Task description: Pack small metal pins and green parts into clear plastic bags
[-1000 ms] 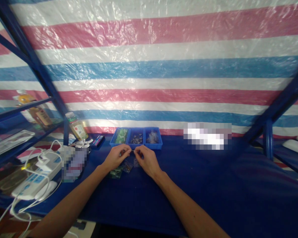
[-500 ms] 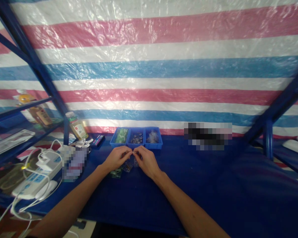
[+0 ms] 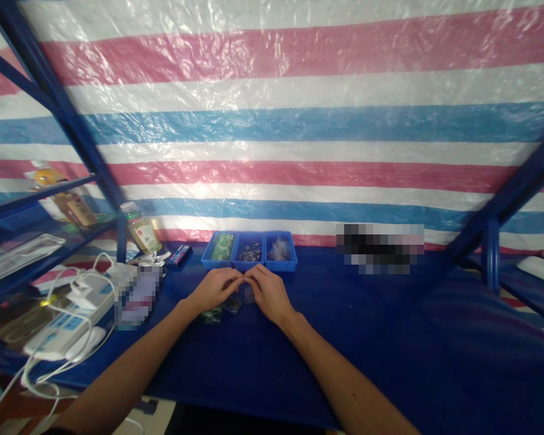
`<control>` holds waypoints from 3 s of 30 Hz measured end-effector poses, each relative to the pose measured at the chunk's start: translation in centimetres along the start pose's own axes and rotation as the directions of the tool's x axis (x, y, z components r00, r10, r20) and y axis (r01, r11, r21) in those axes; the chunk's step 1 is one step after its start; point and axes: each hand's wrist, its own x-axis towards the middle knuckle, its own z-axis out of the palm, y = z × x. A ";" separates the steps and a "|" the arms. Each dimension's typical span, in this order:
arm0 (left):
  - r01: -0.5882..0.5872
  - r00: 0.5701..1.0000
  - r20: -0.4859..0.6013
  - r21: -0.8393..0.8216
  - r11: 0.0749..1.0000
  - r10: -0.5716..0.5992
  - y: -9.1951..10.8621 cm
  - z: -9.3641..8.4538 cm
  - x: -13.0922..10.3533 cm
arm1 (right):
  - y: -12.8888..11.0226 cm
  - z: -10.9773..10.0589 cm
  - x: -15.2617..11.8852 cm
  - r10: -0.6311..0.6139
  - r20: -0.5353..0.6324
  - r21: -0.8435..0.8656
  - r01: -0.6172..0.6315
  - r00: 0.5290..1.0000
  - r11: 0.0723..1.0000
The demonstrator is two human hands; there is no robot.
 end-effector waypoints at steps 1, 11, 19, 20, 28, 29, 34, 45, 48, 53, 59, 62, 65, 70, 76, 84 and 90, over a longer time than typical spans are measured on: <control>-0.005 1.000 -0.007 0.005 1.000 0.005 0.0 0.0 0.0 | 0.0 0.0 0.0 0.003 -0.001 -0.004 -0.003 1.000 1.000; -0.026 0.999 -0.026 0.022 0.999 0.027 0.2 0.0 0.0 | 0.0 -0.1 0.0 0.036 0.030 -0.084 -0.033 0.999 0.996; -0.030 0.999 -0.026 -0.002 1.000 0.030 0.2 -0.1 0.1 | 0.2 0.3 0.0 0.081 0.044 -0.156 -0.073 0.996 0.985; -0.031 0.999 -0.029 -0.002 1.000 0.031 0.2 -0.1 0.2 | 0.2 0.3 0.0 0.086 0.042 -0.165 -0.078 0.995 0.983; -0.028 0.999 -0.037 0.021 0.999 0.029 0.2 -0.2 0.1 | 0.3 -0.1 0.2 0.125 -0.030 -0.100 -0.127 0.992 0.987; -0.023 0.999 -0.039 0.019 1.000 0.024 0.1 -0.2 0.1 | 0.3 -0.2 0.2 0.107 -0.039 -0.062 -0.109 0.993 0.992; -0.011 0.999 -0.045 0.018 1.000 0.012 -0.1 -0.2 0.0 | -0.1 -0.3 0.2 0.010 0.010 0.003 -0.010 1.000 1.000; -0.016 0.999 -0.034 0.024 1.000 0.016 0.1 -0.2 0.0 | 0.2 0.1 0.0 0.045 -0.002 -0.069 -0.045 0.999 0.997; -0.014 0.999 -0.037 0.018 1.000 0.014 0.2 -0.3 0.1 | 0.1 0.1 0.0 0.061 -0.013 -0.098 -0.062 0.998 0.993; -0.015 0.999 -0.041 0.012 1.000 0.016 0.3 -0.4 0.1 | 0.2 0.1 0.1 0.088 -0.060 -0.122 -0.095 0.994 0.988; -0.007 0.999 -0.036 0.011 1.000 0.007 0.0 -0.5 0.1 | 0.3 -0.3 0.1 0.167 -0.098 -0.034 -0.171 0.981 0.985; 0.009 0.999 -0.043 0.004 1.000 -0.009 -0.2 -0.6 0.0 | 0.3 -0.5 0.2 0.133 -0.107 0.023 -0.131 0.985 0.991; 0.009 0.999 -0.047 0.003 1.000 -0.008 -0.3 -0.6 0.0 | 0.2 -0.4 0.3 0.073 -0.097 0.009 -0.072 0.993 0.997; 0.008 0.998 -0.057 -0.006 1.000 -0.009 -0.2 -0.7 0.1 | 0.2 -0.3 0.4 0.070 -0.084 -0.005 -0.071 0.994 0.997; 0.006 0.999 -0.050 0.021 1.000 -0.004 -0.3 -0.7 0.0 | 0.3 -0.3 0.4 0.069 -0.087 -0.002 -0.069 0.994 0.998; 0.003 0.999 -0.040 0.021 1.000 -0.003 -0.2 -0.8 0.1 | 0.7 -0.3 0.4 0.087 -0.092 -0.038 -0.091 0.992 0.995; -0.001 0.999 -0.050 0.028 1.000 0.002 -0.2 -0.8 0.1 | 1.0 -0.3 0.3 0.114 -0.080 -0.081 -0.121 0.990 0.989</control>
